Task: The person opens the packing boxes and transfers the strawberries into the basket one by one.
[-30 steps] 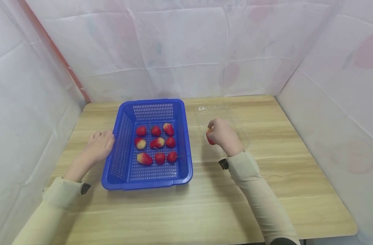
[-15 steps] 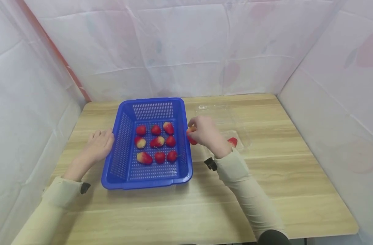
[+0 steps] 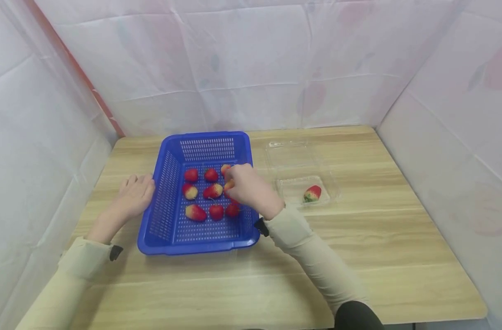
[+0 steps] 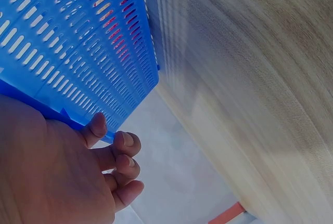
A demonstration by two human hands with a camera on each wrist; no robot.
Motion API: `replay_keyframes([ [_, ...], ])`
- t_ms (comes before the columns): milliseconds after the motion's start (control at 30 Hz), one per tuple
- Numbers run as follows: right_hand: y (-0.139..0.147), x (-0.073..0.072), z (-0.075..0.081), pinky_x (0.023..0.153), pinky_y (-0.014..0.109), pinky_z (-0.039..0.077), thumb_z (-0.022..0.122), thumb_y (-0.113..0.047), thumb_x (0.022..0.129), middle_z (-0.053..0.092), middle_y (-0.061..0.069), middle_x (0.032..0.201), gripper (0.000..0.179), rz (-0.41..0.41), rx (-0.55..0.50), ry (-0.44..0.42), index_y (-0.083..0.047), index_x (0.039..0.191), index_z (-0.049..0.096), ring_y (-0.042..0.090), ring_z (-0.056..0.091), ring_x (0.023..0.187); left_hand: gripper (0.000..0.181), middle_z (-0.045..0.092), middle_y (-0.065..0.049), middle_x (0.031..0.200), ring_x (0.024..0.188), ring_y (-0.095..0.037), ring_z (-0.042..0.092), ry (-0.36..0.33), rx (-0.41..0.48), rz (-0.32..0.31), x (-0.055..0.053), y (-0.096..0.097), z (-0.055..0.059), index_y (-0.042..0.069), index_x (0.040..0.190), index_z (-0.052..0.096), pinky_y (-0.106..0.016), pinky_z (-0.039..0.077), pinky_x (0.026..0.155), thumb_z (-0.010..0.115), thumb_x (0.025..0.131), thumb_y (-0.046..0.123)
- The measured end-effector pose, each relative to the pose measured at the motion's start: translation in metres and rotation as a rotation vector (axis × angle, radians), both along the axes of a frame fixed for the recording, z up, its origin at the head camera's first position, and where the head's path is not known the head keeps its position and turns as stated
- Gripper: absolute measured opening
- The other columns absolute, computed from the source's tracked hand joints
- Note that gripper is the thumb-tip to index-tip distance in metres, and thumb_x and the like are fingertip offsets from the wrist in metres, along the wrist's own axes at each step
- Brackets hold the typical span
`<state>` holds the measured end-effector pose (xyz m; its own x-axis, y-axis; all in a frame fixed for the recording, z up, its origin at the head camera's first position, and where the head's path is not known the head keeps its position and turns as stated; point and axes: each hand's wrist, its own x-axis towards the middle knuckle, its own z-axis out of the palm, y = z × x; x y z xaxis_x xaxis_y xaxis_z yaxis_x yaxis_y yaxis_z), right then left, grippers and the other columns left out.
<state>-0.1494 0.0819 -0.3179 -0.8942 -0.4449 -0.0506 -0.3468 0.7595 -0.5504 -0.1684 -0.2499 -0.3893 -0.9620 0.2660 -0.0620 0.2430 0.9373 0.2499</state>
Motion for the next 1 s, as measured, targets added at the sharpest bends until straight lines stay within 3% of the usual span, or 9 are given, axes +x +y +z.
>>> replay_keyframes([
  [233, -0.039, 0.002, -0.008, 0.069, 0.027, 0.054, 0.071, -0.001, 0.085, 0.069, 0.004, 0.089, 0.022, 0.124, 0.071, -0.074, -0.004, 0.107, 0.073, 0.016, 0.063, 0.076, 0.04, 0.053, -0.019, 0.102, 0.095, -0.038, 0.039, 0.017, -0.015, 0.003, 0.001, 0.001, 0.002, 0.005, 0.103, 0.044, -0.051, 0.028, 0.084, 0.013, 0.106, 0.031],
  [467, -0.071, 0.004, -0.022, 0.065, 0.025, 0.053, 0.067, 0.003, 0.085, 0.072, 0.007, 0.093, 0.021, 0.298, 0.156, -0.014, -0.005, 0.103, 0.076, 0.015, 0.062, 0.069, 0.04, 0.053, -0.019, 0.102, 0.096, -0.038, 0.04, 0.02, -0.022, 0.006, 0.002, 0.003, 0.004, 0.005, 0.105, 0.045, -0.05, 0.031, 0.083, 0.014, 0.106, 0.031],
  [533, -0.078, 0.005, -0.027, 0.061, 0.024, 0.052, 0.066, 0.002, 0.087, 0.071, 0.005, 0.087, 0.019, 0.353, 0.173, -0.007, -0.006, 0.1, 0.077, 0.015, 0.06, 0.066, 0.04, 0.053, -0.019, 0.103, 0.096, -0.037, 0.04, 0.024, -0.025, 0.005, 0.002, 0.003, 0.004, 0.004, 0.105, 0.045, -0.05, 0.031, 0.083, 0.015, 0.106, 0.031],
  [667, -0.088, 0.007, -0.036, 0.055, 0.02, 0.048, 0.064, 0.002, 0.089, 0.067, 0.001, 0.076, 0.018, 0.46, 0.207, -0.052, -0.008, 0.095, 0.077, 0.012, 0.058, 0.061, 0.041, 0.052, -0.02, 0.103, 0.097, -0.038, 0.04, 0.029, -0.031, 0.003, 0.001, 0.003, 0.003, 0.003, 0.108, 0.044, -0.051, 0.032, 0.084, 0.015, 0.106, 0.031],
  [767, -0.093, 0.008, -0.042, 0.056, 0.019, 0.048, 0.066, 0.003, 0.087, 0.067, 0.0, 0.077, 0.018, 0.519, 0.235, -0.076, -0.007, 0.098, 0.077, 0.011, 0.06, 0.061, 0.041, 0.052, -0.02, 0.104, 0.098, -0.039, 0.04, 0.039, -0.036, 0.007, 0.001, 0.003, 0.002, 0.002, 0.111, 0.044, -0.052, 0.032, 0.085, 0.016, 0.107, 0.031],
  [1000, -0.103, 0.014, -0.054, 0.067, 0.022, 0.051, 0.069, -0.001, 0.084, 0.07, 0.001, 0.084, 0.015, 0.678, 0.358, 0.064, -0.01, 0.095, 0.075, 0.011, 0.062, 0.07, 0.039, 0.052, -0.019, 0.102, 0.096, -0.038, 0.04, 0.046, -0.045, 0.011, 0.002, 0.002, 0.001, 0.004, 0.107, 0.044, -0.05, 0.031, 0.083, 0.016, 0.107, 0.03],
])
